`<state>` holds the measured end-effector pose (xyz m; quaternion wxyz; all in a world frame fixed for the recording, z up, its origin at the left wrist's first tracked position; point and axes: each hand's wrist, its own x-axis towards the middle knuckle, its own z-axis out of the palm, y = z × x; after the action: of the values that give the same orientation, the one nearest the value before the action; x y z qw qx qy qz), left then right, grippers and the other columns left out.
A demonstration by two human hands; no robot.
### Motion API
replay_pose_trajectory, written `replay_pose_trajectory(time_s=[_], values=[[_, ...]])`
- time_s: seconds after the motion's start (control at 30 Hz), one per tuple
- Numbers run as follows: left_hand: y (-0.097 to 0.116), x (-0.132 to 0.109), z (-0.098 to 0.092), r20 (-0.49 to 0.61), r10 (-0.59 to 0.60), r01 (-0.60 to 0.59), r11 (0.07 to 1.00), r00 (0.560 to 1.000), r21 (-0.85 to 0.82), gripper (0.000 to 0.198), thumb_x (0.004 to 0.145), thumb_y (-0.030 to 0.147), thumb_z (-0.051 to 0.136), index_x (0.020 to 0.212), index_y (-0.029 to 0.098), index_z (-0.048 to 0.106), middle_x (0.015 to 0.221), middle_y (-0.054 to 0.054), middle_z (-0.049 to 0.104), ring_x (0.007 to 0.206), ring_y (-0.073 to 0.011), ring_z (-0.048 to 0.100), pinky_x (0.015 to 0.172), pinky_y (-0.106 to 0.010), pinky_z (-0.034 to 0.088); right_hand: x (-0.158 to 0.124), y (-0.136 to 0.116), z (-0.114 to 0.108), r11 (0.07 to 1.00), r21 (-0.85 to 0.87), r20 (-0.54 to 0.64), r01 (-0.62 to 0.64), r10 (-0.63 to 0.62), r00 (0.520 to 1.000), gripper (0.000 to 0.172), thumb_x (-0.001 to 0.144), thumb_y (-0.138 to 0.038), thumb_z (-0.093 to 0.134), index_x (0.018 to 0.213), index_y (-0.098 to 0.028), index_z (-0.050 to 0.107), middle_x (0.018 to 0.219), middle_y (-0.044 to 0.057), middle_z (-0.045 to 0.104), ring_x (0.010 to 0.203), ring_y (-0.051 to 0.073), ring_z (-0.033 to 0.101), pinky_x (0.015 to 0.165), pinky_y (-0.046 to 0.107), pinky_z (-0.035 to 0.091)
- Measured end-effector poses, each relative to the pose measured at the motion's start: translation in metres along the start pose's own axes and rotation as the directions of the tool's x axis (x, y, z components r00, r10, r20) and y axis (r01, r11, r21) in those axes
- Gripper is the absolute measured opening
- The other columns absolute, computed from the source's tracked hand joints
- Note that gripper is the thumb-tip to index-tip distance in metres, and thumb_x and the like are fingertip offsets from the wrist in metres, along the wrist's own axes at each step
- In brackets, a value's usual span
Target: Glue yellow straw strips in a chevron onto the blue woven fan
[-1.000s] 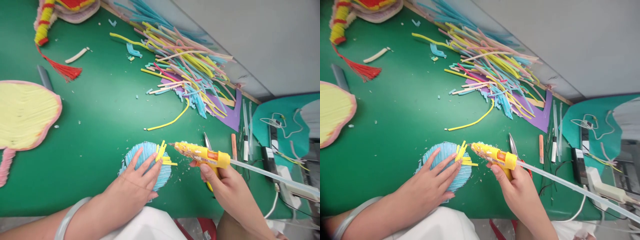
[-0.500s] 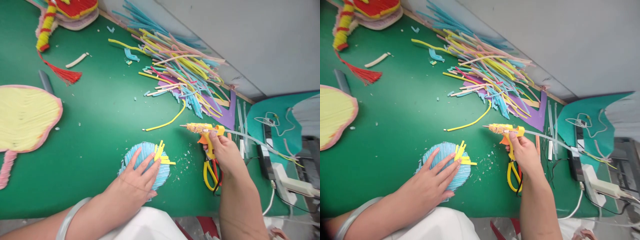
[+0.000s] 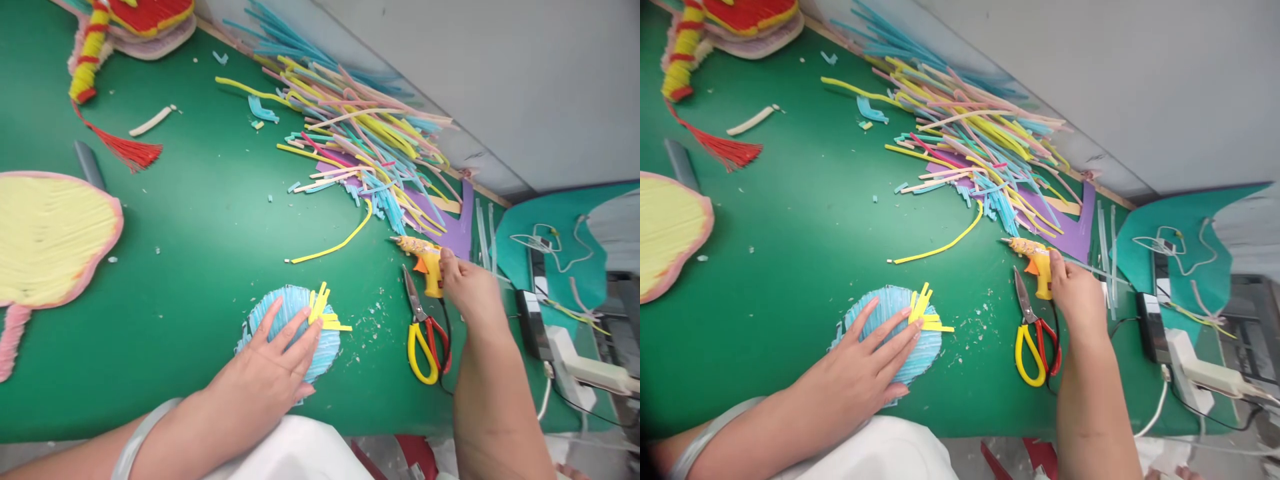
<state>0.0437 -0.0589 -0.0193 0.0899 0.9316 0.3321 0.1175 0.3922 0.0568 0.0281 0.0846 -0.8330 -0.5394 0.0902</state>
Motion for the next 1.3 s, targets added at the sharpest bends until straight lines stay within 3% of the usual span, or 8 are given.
replay_pose_trajectory(time_s=[0.07, 0.13, 0.23, 0.33, 0.47, 0.6, 0.83, 1.3], values=[[0.000, 0.000, -0.001, -0.002, -0.002, 0.002, 1.000, 1.000, 0.001, 0.049, 0.098, 0.053, 0.048, 0.124, 0.016, 0.067, 0.141, -0.010, 0.058, 0.135, -0.0333, 0.045, 0.118, -0.062, 0.009, -0.017, -0.015, -0.003, 0.979, -0.201, -0.235, 0.029, -0.077, 0.969, 0.049, 0.094, -0.058, 0.046, 0.080, -0.016, 0.069, 0.082, 0.014, 0.067, 0.077, 0.028, 0.063, 0.068, 0.040, 0.046], [0.000, 0.000, -0.001, 0.004, -0.001, 0.001, 1.000, 1.000, -0.001, 0.049, 0.098, 0.053, 0.047, 0.124, 0.016, 0.067, 0.141, -0.010, 0.058, 0.136, -0.0333, 0.045, 0.118, -0.062, 0.011, -0.036, -0.037, -0.004, 0.953, -0.151, -0.300, 0.262, -0.296, 0.907, 0.037, 0.096, -0.046, 0.048, 0.092, -0.016, 0.069, 0.091, 0.013, 0.067, 0.083, 0.025, 0.063, 0.078, 0.040, 0.049], [0.001, -0.001, -0.001, 0.014, -0.002, 0.002, 1.000, 1.000, -0.002, 0.049, 0.099, 0.053, 0.045, 0.122, 0.017, 0.068, 0.143, -0.009, 0.056, 0.136, -0.0329, 0.044, 0.118, -0.062, 0.014, -0.060, -0.072, 0.002, 0.771, 0.152, 0.004, 0.618, -0.626, 0.780, 0.020, 0.097, -0.032, 0.052, 0.101, -0.021, 0.068, 0.100, 0.008, 0.067, 0.096, 0.022, 0.063, 0.087, 0.036, 0.050], [0.000, 0.000, -0.002, 0.008, -0.005, 0.005, 1.000, 1.000, 0.004, 0.048, 0.100, 0.052, 0.044, 0.122, 0.017, 0.068, 0.142, -0.009, 0.057, 0.136, -0.0326, 0.044, 0.118, -0.062, 0.012, -0.071, -0.099, 0.013, 0.619, 0.313, 0.213, 0.720, -0.785, 0.582, 0.021, 0.098, -0.025, 0.052, 0.114, -0.024, 0.066, 0.109, 0.008, 0.064, 0.107, 0.020, 0.060, 0.093, 0.035, 0.050], [0.000, 0.001, -0.004, -0.013, 0.001, -0.001, 1.000, 1.000, 0.020, 0.048, 0.101, 0.050, 0.042, 0.122, 0.015, 0.067, 0.138, -0.008, 0.061, 0.134, -0.0306, 0.046, 0.119, -0.060, 0.009, -0.067, -0.117, 0.028, 0.498, 0.372, 0.300, 0.784, -0.863, 0.406, 0.025, 0.099, -0.017, 0.049, 0.118, -0.022, 0.065, 0.114, 0.009, 0.063, 0.108, 0.020, 0.058, 0.093, 0.037, 0.049], [0.001, 0.001, -0.003, -0.034, -0.007, 0.008, 1.000, 0.999, 0.021, 0.047, 0.100, 0.049, 0.044, 0.121, 0.014, 0.068, 0.137, -0.007, 0.062, 0.131, -0.0309, 0.047, 0.119, -0.059, 0.004, -0.055, -0.122, 0.039, 0.411, 0.415, 0.329, 0.812, -0.900, 0.287, 0.026, 0.099, -0.015, 0.047, 0.114, -0.020, 0.067, 0.106, 0.009, 0.065, 0.099, 0.020, 0.057, 0.085, 0.036, 0.049], [0.002, 0.000, 0.001, -0.040, -0.006, 0.007, 1.000, 0.999, 0.012, 0.044, 0.099, 0.048, 0.046, 0.114, 0.015, 0.071, 0.136, -0.008, 0.063, 0.130, -0.0305, 0.049, 0.119, -0.058, 0.003, -0.044, -0.127, 0.046, 0.364, 0.495, 0.350, 0.789, -0.914, 0.203, 0.022, 0.098, -0.017, 0.052, 0.106, -0.022, 0.072, 0.095, 0.006, 0.064, 0.092, 0.017, 0.057, 0.083, 0.033, 0.046], [0.001, 0.001, 0.001, -0.022, -0.002, 0.002, 1.000, 1.000, -0.003, 0.043, 0.100, 0.047, 0.044, 0.116, 0.017, 0.070, 0.139, -0.008, 0.060, 0.134, -0.0286, 0.044, 0.119, -0.059, -0.002, -0.036, -0.128, 0.048, 0.364, 0.536, 0.405, 0.762, -0.902, 0.146, 0.020, 0.099, -0.014, 0.049, 0.103, -0.020, 0.068, 0.097, 0.006, 0.063, 0.098, 0.017, 0.057, 0.086, 0.032, 0.041]])
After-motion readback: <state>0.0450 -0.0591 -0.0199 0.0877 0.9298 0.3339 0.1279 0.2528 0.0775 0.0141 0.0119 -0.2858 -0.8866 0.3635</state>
